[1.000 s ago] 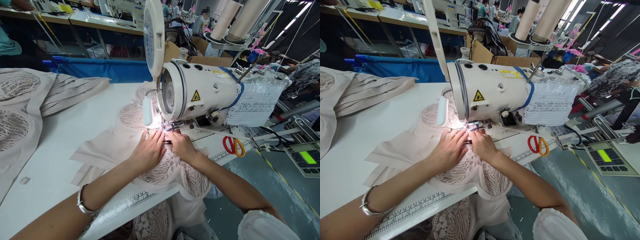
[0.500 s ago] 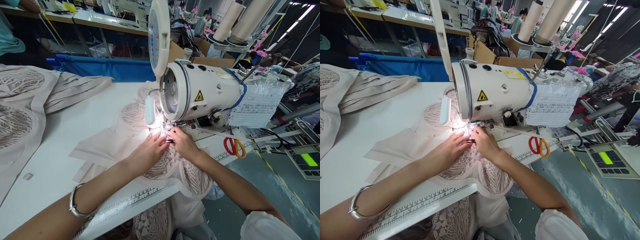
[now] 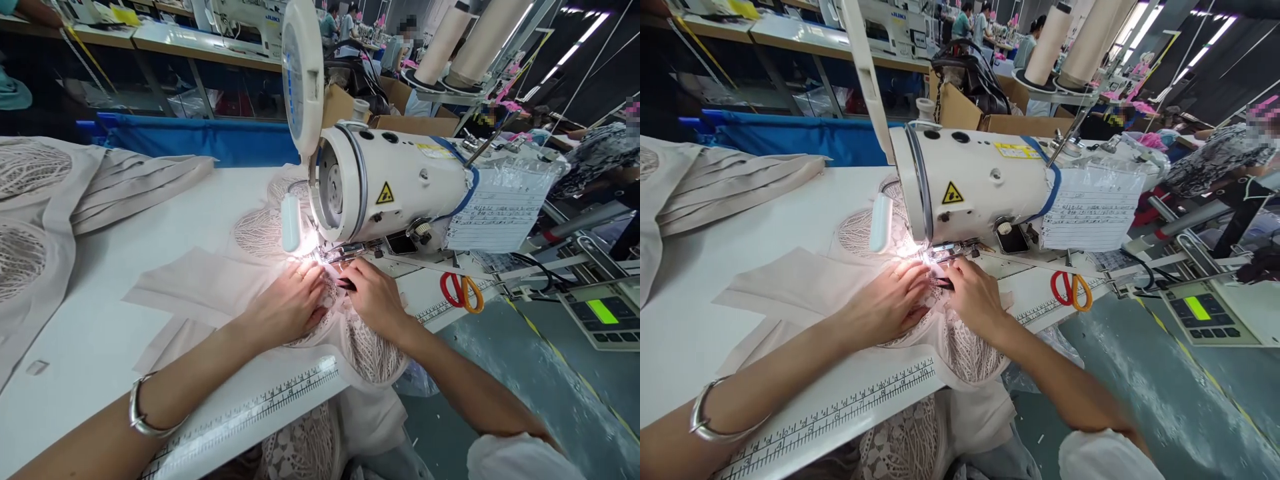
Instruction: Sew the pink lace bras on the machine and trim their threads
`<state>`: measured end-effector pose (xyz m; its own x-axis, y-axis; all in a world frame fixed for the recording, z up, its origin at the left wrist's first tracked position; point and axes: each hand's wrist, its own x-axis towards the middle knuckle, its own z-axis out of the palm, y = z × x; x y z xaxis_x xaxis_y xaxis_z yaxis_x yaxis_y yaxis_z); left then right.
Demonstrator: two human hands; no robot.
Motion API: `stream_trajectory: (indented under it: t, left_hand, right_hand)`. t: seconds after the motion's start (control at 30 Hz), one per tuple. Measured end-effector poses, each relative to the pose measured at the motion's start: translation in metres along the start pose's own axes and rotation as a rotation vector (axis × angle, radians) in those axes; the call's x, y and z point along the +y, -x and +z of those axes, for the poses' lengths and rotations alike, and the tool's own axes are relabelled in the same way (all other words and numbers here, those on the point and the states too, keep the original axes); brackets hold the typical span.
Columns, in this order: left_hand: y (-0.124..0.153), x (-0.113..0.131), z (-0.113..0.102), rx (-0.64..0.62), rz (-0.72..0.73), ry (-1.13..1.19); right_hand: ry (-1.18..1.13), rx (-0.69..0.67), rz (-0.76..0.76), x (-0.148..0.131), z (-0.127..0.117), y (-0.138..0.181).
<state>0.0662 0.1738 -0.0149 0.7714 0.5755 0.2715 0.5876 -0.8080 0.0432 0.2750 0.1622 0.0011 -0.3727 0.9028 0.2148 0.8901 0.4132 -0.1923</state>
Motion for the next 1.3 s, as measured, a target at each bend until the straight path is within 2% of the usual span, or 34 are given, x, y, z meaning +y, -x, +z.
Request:
stream_trajectory:
  t: [0.1,0.2,0.37,0.5,0.73,0.93,1.17,1.3]
  left_hand:
    - [0.002,0.003,0.003,-0.050,0.090,-0.009]
    - [0.004,0.003,0.003,-0.030,0.119,-0.025]
    - [0.004,0.001,0.008,0.020,0.120,-0.080]
    - [0.006,0.001,0.017,0.045,0.151,-0.159]
    - [0.012,0.000,0.023,0.031,0.178,-0.172]
    - [0.010,0.001,0.024,0.064,0.164,-0.150]
    - [0.010,0.000,0.026,0.095,0.143,-0.091]
    - [0.010,-0.001,0.025,0.085,0.156,-0.101]
  right_hand:
    - [0.006,0.017,0.078,-0.004,0.003,0.028]
    - [0.048,0.051,0.059,-0.005,0.013,0.041]
    - [0.027,0.056,-0.088,0.009,0.021,0.036]
    - [0.016,0.019,-0.086,0.017,0.019,0.028]
    - [0.031,-0.059,-0.072,0.015,0.015,0.026]
    - [0.045,0.039,-0.133,0.017,0.018,0.023]
    - [0.020,0.204,-0.296,0.019,0.018,0.023]
    - [0.019,0.198,-0.316,0.019,0.020,0.024]
